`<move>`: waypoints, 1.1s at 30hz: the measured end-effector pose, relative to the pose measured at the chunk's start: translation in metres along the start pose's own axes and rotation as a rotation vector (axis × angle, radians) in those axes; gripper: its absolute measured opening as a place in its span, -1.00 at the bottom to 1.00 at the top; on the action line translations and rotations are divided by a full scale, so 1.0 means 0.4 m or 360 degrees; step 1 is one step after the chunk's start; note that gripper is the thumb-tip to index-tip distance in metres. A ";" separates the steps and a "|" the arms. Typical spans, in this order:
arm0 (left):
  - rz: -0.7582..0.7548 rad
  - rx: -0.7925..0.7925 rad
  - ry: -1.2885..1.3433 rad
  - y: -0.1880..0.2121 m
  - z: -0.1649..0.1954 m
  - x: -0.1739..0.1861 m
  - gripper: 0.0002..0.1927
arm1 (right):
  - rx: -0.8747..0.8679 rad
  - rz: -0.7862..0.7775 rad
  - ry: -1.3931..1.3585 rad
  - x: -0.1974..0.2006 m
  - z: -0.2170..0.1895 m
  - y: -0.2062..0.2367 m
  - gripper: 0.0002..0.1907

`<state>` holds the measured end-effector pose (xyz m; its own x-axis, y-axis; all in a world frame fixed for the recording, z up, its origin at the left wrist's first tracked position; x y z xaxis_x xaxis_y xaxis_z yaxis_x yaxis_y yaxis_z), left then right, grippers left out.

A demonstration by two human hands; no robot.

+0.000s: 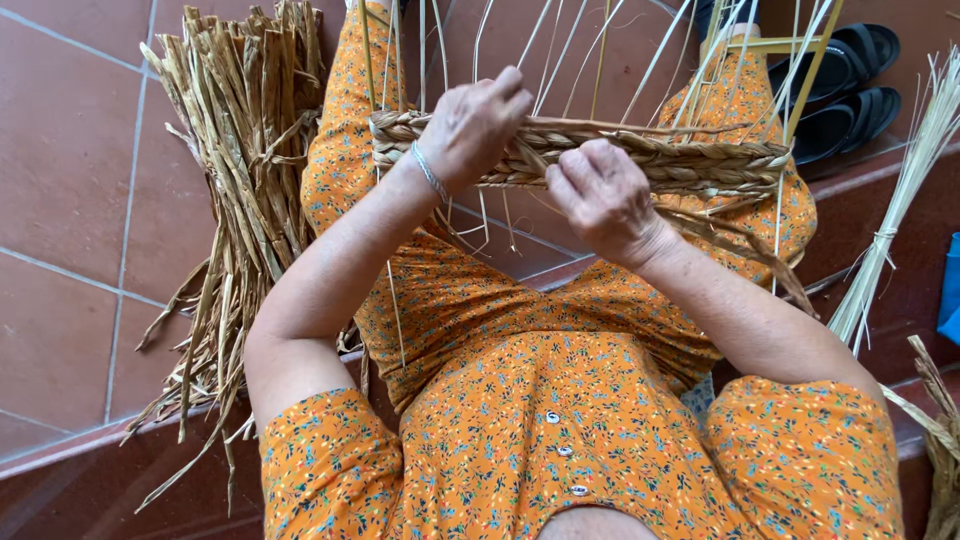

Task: The person sits on a tiled floor and weaves dried straw strands by hand into a braided mat. They repeatedly pull strands through the existing weave, tighten the braid, and add new material from a bundle beside them.

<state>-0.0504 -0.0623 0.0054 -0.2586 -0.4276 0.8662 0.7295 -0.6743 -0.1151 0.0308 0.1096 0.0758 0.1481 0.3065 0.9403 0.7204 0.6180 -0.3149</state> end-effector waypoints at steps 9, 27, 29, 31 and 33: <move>-0.0074 0.0442 0.0750 -0.076 -0.096 0.005 -0.79 | 0.0068 -0.0009 0.0008 0.047 -0.046 -0.020 -0.69; -0.0191 0.0043 0.0891 -0.047 -0.077 -0.010 -0.78 | -0.0686 -0.0485 -0.0164 0.011 0.146 -0.054 -0.86; -0.0270 0.0055 0.1103 -0.033 -0.066 -0.001 -0.70 | -0.0378 -0.0159 0.0119 0.045 0.127 -0.084 -0.89; -0.0324 -0.0010 0.1288 -0.024 -0.043 0.016 -0.53 | -0.0009 0.0172 0.0280 0.074 0.092 -0.108 -0.94; -0.0357 0.0000 0.1007 -0.023 -0.026 0.028 -0.63 | 0.0106 0.0157 0.0349 0.084 0.089 -0.131 -0.91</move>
Point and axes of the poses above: each hand's wrist, its own y-axis away from the middle knuckle, its own x-axis out of the back of the hand, z = x × y, the point moved 4 cm from there along -y, towards the middle knuckle, and after that the axes turned 6 degrees about -x, right-handed, at the moved point
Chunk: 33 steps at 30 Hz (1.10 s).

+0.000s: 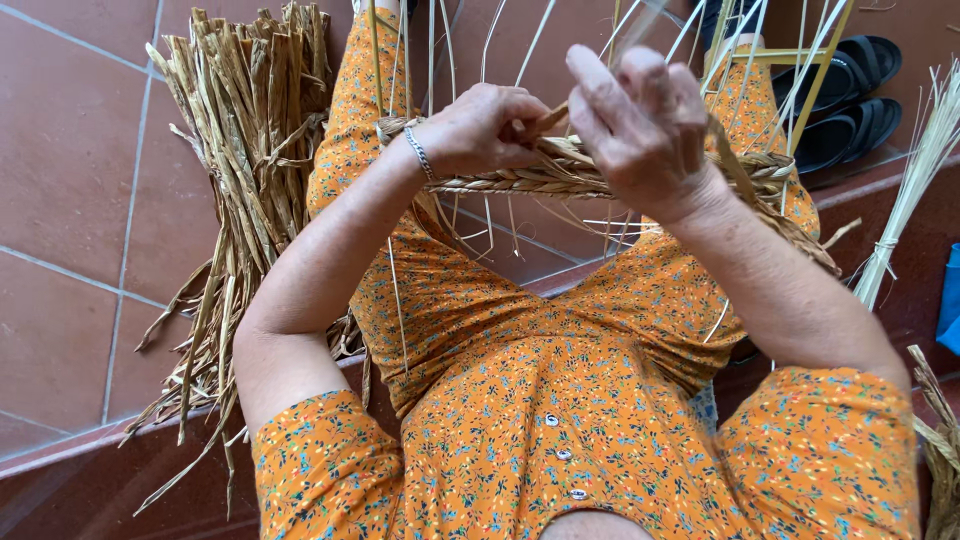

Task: The person sits on a tiled floor and weaves dried straw strands by hand into a braided mat. They repeatedly pull strands through the existing weave, tighten the braid, and add new material from a bundle beside them.

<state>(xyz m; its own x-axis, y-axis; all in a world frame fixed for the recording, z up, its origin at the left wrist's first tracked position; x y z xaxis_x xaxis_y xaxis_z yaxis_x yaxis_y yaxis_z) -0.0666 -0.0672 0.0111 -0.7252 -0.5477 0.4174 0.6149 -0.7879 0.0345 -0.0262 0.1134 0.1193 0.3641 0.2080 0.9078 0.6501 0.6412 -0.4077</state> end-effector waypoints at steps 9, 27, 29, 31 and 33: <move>0.0435 0.0094 -0.0508 -0.010 0.023 -0.072 -0.75 | -0.0691 -0.1656 -0.0401 -0.129 0.199 0.007 -0.71; 0.0450 -0.0314 -0.0505 0.047 0.033 -0.040 -0.78 | -0.0668 -0.0512 -0.0437 -0.173 0.132 0.151 -0.74; 0.0445 -0.0263 -0.0376 0.042 0.016 -0.034 -0.77 | -0.0626 -0.0561 -0.0345 -0.167 0.136 0.178 -0.69; 0.0395 -0.0076 -0.0340 0.024 -0.015 -0.033 -0.73 | -0.0593 -0.0599 -0.0262 -0.152 0.116 0.204 -0.65; 0.0434 -0.0009 -0.0268 -0.002 -0.036 -0.030 -0.80 | -0.0549 -0.0599 -0.0276 -0.130 0.083 0.224 -0.68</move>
<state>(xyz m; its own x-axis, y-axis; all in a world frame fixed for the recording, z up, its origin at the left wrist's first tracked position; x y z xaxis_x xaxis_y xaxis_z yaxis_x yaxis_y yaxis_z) -0.0628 -0.0641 -0.0071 -0.4722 -0.6849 0.5549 0.7775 -0.6202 -0.1039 -0.0090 0.1845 0.0389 -0.0325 0.1483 0.9884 0.9063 0.4214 -0.0334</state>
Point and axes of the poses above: each hand's wrist, its own y-axis away from the middle knuckle, its own x-axis out of the back of the hand, z = x × y, the point moved 4 cm from there along -y, towards the middle knuckle, and after that the axes turned 6 degrees about -x, right-handed, at the moved point
